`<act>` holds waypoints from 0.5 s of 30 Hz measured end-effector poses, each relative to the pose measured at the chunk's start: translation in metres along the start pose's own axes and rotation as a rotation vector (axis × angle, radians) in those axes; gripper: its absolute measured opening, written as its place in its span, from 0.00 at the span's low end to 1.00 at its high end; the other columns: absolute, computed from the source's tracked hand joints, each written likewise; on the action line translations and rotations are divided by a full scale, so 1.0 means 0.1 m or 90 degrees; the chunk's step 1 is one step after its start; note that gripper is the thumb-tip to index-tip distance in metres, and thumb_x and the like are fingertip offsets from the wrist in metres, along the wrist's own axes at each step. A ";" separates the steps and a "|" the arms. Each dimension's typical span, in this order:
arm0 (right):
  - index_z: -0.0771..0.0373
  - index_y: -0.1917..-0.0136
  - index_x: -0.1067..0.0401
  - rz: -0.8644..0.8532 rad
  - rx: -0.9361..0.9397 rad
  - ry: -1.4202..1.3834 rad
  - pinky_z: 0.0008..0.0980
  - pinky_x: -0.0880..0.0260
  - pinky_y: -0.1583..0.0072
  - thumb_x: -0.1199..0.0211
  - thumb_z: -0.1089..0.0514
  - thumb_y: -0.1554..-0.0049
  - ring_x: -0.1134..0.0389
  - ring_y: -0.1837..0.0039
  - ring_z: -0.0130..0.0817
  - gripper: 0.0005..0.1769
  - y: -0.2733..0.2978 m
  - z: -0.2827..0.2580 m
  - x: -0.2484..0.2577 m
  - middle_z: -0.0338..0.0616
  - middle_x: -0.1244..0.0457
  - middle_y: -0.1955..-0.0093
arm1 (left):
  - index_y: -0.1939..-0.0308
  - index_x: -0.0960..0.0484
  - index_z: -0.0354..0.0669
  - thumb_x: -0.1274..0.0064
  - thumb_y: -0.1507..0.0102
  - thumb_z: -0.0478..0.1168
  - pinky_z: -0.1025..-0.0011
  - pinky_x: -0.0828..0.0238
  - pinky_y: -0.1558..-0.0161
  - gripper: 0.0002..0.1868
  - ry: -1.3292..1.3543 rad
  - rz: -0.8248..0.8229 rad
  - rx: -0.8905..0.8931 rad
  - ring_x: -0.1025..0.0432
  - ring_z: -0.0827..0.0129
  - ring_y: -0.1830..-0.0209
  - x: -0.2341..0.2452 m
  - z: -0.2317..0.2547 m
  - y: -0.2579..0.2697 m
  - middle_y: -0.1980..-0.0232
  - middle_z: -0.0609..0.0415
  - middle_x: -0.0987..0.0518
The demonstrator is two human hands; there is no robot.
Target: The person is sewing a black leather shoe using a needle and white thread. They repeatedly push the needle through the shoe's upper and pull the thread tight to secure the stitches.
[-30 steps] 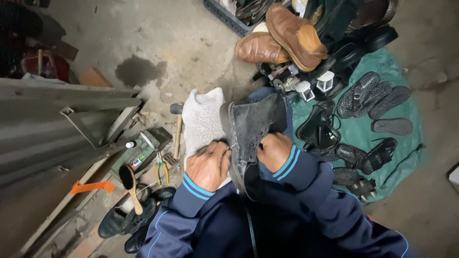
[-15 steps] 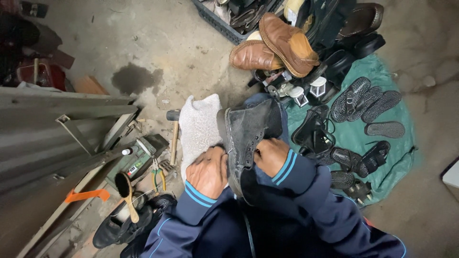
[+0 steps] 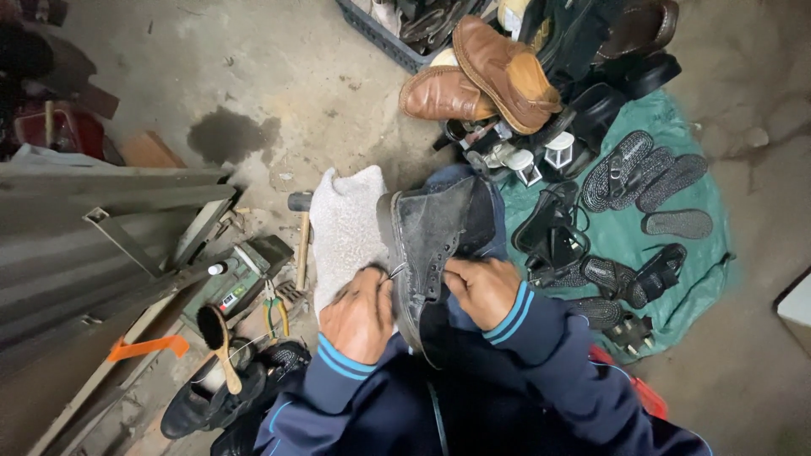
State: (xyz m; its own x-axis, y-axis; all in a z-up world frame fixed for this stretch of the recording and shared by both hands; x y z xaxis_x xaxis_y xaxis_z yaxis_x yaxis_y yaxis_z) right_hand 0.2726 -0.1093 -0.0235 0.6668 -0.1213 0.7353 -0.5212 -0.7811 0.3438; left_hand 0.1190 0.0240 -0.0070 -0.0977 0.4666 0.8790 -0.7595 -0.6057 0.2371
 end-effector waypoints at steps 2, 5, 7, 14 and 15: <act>0.50 0.51 0.19 -0.002 0.001 0.009 0.43 0.22 0.55 0.39 0.50 0.42 0.24 0.56 0.46 0.10 0.01 0.10 -0.11 0.40 0.26 0.62 | 0.57 0.23 0.59 0.54 0.32 0.57 0.55 0.21 0.59 0.12 0.003 -0.035 0.005 0.19 0.54 0.62 0.02 -0.11 -0.02 0.67 0.55 0.18; 0.49 0.51 0.19 -0.015 0.004 0.019 0.41 0.22 0.56 0.40 0.50 0.42 0.24 0.58 0.44 0.10 -0.03 0.04 -0.08 0.39 0.26 0.64 | 0.57 0.23 0.62 0.51 0.36 0.65 0.55 0.21 0.59 0.17 -0.044 -0.085 0.029 0.18 0.57 0.62 0.14 -0.24 -0.04 0.67 0.57 0.16; 0.51 0.53 0.19 -0.032 0.009 0.019 0.41 0.22 0.57 0.38 0.51 0.42 0.24 0.60 0.44 0.09 -0.06 0.01 -0.08 0.40 0.27 0.65 | 0.59 0.23 0.63 0.51 0.38 0.70 0.56 0.21 0.59 0.20 -0.097 -0.101 0.056 0.17 0.58 0.63 0.32 -0.33 -0.01 0.68 0.58 0.16; 0.62 0.46 0.21 0.042 0.075 -0.143 0.44 0.22 0.60 0.34 0.56 0.42 0.25 0.59 0.50 0.12 -0.07 0.04 0.00 0.52 0.28 0.56 | 0.60 0.20 0.52 0.48 0.41 0.75 0.50 0.23 0.52 0.32 -0.104 -0.166 0.259 0.17 0.47 0.58 0.64 -0.97 0.22 0.68 0.45 0.13; 0.67 0.56 0.20 0.050 0.090 -0.115 0.44 0.22 0.60 0.34 0.54 0.41 0.25 0.59 0.52 0.12 -0.06 0.00 0.03 0.53 0.28 0.64 | 0.59 0.20 0.53 0.48 0.41 0.73 0.49 0.23 0.50 0.30 -0.086 -0.185 0.275 0.17 0.46 0.57 0.59 -1.00 0.26 0.68 0.46 0.13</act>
State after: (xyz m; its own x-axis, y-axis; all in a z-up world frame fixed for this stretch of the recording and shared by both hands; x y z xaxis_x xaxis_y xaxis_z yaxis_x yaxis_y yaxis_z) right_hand 0.2778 -0.1050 -0.0228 0.7184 -0.2831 0.6354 -0.5039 -0.8415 0.1949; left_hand 0.0293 0.1006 0.0093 0.1825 0.5853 0.7900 -0.4069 -0.6865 0.6026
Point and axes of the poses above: each hand's wrist, its own y-axis away from the middle knuckle, its own x-axis out of the back of the hand, z = x × y, the point moved 8 cm from there along -y, towards the middle knuckle
